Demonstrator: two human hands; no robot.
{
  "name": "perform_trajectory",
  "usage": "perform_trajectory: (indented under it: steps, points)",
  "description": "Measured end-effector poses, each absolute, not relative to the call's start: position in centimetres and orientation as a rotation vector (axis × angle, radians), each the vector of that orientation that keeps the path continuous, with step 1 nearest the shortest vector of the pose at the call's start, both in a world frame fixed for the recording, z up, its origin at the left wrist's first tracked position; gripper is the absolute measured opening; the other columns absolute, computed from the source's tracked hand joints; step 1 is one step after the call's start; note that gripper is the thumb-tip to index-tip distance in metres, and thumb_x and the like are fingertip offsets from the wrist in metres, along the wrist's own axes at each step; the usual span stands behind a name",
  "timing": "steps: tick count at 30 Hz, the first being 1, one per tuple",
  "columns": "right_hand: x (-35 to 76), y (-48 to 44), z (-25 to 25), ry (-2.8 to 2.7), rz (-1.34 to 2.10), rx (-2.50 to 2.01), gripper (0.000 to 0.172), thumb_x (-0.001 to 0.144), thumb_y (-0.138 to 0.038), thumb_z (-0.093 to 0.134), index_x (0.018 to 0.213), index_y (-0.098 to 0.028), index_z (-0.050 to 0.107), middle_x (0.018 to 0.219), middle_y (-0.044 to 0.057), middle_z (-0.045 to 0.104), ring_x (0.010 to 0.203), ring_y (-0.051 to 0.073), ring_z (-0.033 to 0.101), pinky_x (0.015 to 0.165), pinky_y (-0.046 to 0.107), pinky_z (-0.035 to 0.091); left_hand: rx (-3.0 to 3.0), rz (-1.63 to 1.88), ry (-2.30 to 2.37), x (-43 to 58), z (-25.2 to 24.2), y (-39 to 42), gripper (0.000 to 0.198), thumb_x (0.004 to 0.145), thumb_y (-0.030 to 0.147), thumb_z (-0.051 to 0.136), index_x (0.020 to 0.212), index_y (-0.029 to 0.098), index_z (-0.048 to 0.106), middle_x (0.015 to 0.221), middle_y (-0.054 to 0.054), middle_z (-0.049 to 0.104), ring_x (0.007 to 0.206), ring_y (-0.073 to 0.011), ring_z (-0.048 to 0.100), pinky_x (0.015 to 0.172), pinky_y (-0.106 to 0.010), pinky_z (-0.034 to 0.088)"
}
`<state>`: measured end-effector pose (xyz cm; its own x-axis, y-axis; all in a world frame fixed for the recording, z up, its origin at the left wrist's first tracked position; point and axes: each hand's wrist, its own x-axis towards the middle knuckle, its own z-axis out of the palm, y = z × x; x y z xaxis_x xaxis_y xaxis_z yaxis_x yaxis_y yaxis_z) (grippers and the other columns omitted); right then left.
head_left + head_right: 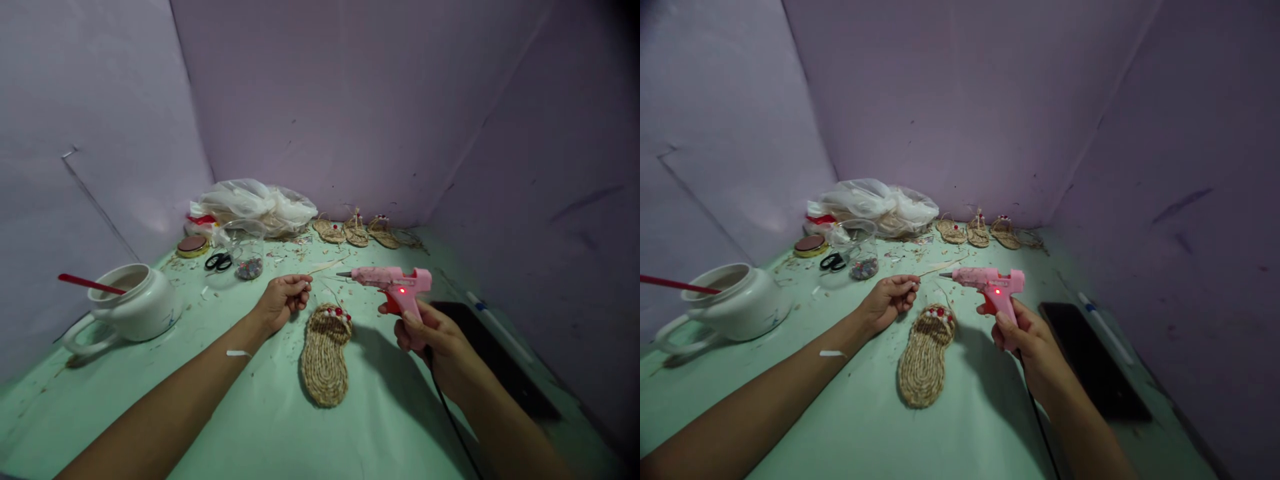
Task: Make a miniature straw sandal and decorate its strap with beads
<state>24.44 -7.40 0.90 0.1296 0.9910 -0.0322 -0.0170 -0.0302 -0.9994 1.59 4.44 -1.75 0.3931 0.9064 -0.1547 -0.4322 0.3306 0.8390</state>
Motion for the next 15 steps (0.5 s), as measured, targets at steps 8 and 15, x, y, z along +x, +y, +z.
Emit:
perform_trajectory:
  steps: [8, 15]
  points:
    - [24.46, -7.34, 0.72, -1.092, 1.151, -1.262, 0.032, 0.074, -0.042, 0.061, 0.094, -0.017, 0.064, 0.053, -0.001, 0.048, 0.05, 0.012, 0.035, 0.049, 0.027, 0.023, 0.818, 0.971, 0.692, 1.53, -1.91, 4.51, 0.018, 0.059, 0.01, 0.071, 0.077, 0.009, 0.066, 0.063, -0.002, 0.059, 0.047, -0.0075, 0.052, 0.039, -0.017, 0.036]
    - [24.33, -7.27, 0.78, -1.069, 1.15, -1.295, 0.031, 0.074, -0.044, 0.061, 0.091, -0.018, 0.064, 0.051, -0.002, 0.047, 0.05, 0.012, 0.035, 0.049, 0.027, 0.021, 0.831, 0.982, 0.711, 1.63, -1.92, 4.35, 0.019, 0.057, 0.01, 0.073, 0.075, 0.009, 0.067, 0.063, -0.002, 0.06, 0.047, -0.007, 0.052, 0.039, -0.017, 0.035]
